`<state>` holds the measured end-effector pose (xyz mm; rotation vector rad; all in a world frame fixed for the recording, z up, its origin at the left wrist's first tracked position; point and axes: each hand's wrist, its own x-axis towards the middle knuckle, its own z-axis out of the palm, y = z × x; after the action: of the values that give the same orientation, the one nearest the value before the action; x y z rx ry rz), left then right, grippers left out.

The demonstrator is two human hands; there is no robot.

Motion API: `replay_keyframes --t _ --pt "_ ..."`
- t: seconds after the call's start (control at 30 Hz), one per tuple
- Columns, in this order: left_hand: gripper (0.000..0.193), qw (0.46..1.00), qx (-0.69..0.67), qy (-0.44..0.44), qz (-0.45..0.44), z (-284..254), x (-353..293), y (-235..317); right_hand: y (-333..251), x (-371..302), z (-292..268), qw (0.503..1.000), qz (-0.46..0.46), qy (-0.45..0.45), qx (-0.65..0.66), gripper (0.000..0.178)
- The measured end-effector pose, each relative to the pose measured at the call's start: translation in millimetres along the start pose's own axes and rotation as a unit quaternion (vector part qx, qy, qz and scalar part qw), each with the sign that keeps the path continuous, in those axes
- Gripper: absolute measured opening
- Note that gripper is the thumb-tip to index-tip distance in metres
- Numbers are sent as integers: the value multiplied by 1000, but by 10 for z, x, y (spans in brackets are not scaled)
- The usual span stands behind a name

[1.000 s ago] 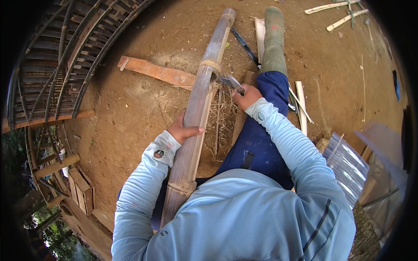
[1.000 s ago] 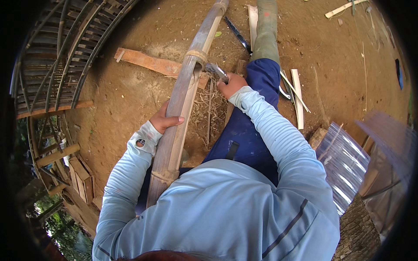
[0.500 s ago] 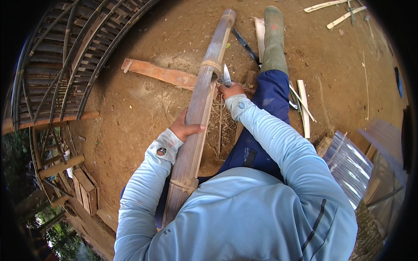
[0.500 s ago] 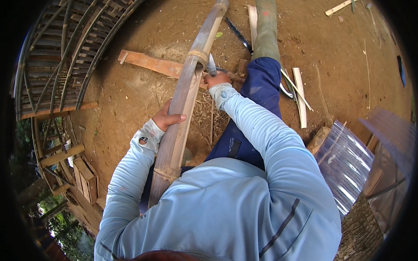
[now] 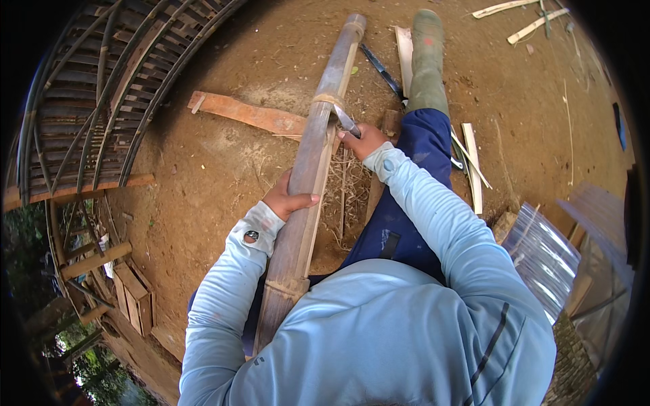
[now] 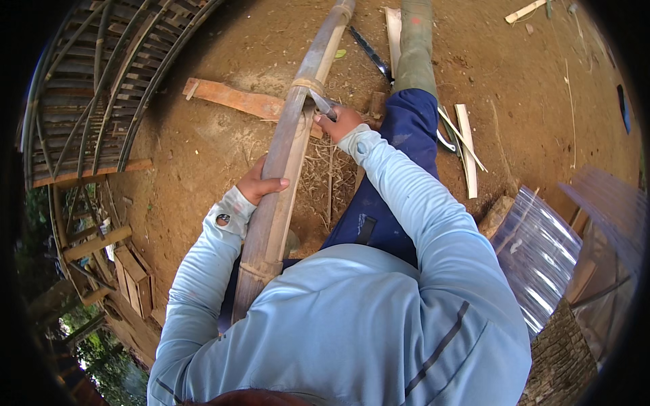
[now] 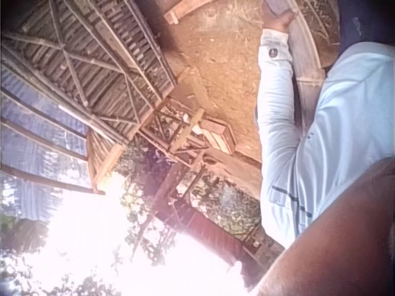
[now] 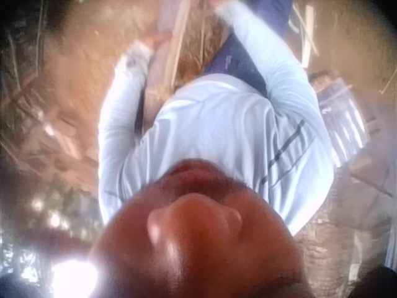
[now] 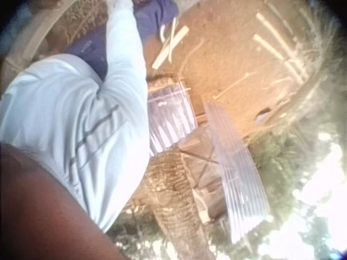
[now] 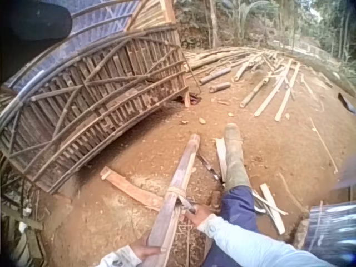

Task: The person sits on the ground and uses a small knife to carve and smooth the interior surface of a long bamboo tube. The person repeatedly scrapes the inner walls, removes shavings, and adjusts grip along the length of the bamboo.

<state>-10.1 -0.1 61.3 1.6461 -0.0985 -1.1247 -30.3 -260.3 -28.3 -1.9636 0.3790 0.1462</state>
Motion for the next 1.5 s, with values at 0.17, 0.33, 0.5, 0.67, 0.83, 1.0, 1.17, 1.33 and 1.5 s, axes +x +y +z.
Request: replay_keyframes --t 0.17,0.33,0.5,0.67,0.83,1.0,1.17,1.33,1.5 --pt "103 999 -26 -26 6 -3 34 -30 32 -182 -218 990 -68 34 -120 28" --pt "101 998 -58 -33 -8 35 -15 35 -93 -164 -260 962 -67 1 -264 18" --pt "100 997 -67 -44 0 7 -3 0 -165 -116 -299 948 -90 -13 -305 18" --pt "100 997 -62 -53 11 -17 10 -57 -124 -33 -304 941 -79 -54 -324 25" --pt "98 997 -54 -53 14 -33 -7 -59 -106 7 -240 941 -63 -66 -325 26" --pt "97 995 -70 -67 24 5 -8 -7 -104 65 -260 946 -50 -83 -308 25" --pt "95 996 -73 -45 3 37 -57 80 -167 -137 -282 953 -96 -42 -285 20" --pt "92 995 -87 -51 5 16 -12 -5 241 -174 -248 987 -110 46 -110 23" --pt "93 995 -82 -58 6 7 -1 -2 300 123 85 982 42 155 103 37"
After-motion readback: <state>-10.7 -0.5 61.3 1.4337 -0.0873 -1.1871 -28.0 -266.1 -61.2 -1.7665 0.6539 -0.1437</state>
